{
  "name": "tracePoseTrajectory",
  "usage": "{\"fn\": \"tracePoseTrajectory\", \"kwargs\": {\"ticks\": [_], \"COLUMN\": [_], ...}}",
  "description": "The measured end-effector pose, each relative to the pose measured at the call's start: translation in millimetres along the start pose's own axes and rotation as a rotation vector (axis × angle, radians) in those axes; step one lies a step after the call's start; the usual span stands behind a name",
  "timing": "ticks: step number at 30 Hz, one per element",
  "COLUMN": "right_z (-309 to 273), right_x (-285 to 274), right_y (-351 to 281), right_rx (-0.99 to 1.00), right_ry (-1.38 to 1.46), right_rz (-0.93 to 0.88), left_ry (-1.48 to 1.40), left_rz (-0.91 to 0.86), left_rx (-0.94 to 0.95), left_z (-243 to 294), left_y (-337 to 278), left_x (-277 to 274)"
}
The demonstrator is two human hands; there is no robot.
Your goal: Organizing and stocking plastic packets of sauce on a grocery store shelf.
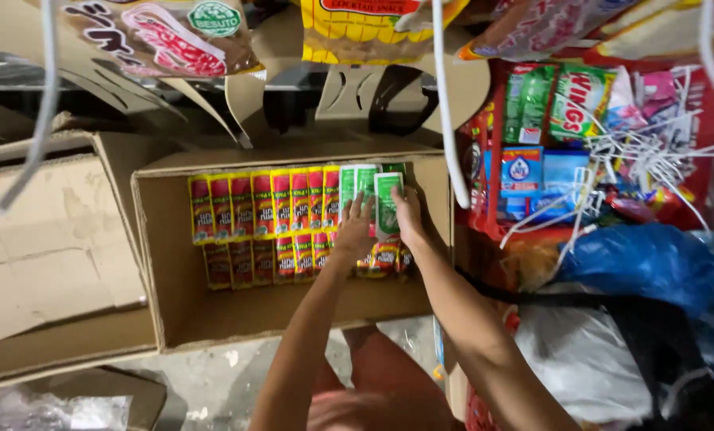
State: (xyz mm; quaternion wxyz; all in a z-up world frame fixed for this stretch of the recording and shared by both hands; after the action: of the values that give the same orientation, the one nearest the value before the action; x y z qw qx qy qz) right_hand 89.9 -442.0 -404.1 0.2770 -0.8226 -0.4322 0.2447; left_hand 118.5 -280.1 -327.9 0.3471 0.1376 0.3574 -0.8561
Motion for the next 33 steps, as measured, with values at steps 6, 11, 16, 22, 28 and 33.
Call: {"fn": "tracePoseTrajectory", "kwargs": {"ticks": [6,11,16,22,28,33], "right_z": [1.9,23.1,-5.7,-20.5,-53.4,-30.7], "right_x": [17.6,19.7,33.7,34.6,34.4,43.3], "right_y": [21.0,47.0,23.9,2.6,-60.2,-55.9], "right_rx": [-0.059,-0.441,-0.63,-0.38,-0.795,-0.722], "right_ry": [-0.063,-0.339,-0.684,-1.076,-0.916,-1.108], "right_rz": [-0.065,-0.093,0.005,0.094,0.171,-0.014], "left_ry": [0.173,0.459,0.913,0.913,0.854,0.873], "left_rz": [0.04,0.013,0.009,0.059,0.031,0.073], "left_rx": [0.009,0.074,0.187,0.28,0.238,0.232], "left_z": [8.6,6.9,-3.0,21.6,5.5,8.6], "left_y": [24.0,36.9,48.2,44.2,58.0,56.1], "left_x": [-8.0,0.9,22.0,-1.4,12.0,2.9]}}
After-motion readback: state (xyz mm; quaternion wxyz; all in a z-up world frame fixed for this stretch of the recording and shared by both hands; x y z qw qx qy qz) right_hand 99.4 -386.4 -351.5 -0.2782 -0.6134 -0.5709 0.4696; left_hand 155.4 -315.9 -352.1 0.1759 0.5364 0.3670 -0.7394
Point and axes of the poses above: each hand's wrist, its own y-axis towards the middle knuckle, its own x-axis out of the palm, z = x × y, the point moved 9 cm from there along y, towards the middle knuckle, and after that the axes turned 2 degrees about z, right-handed, at the moved point
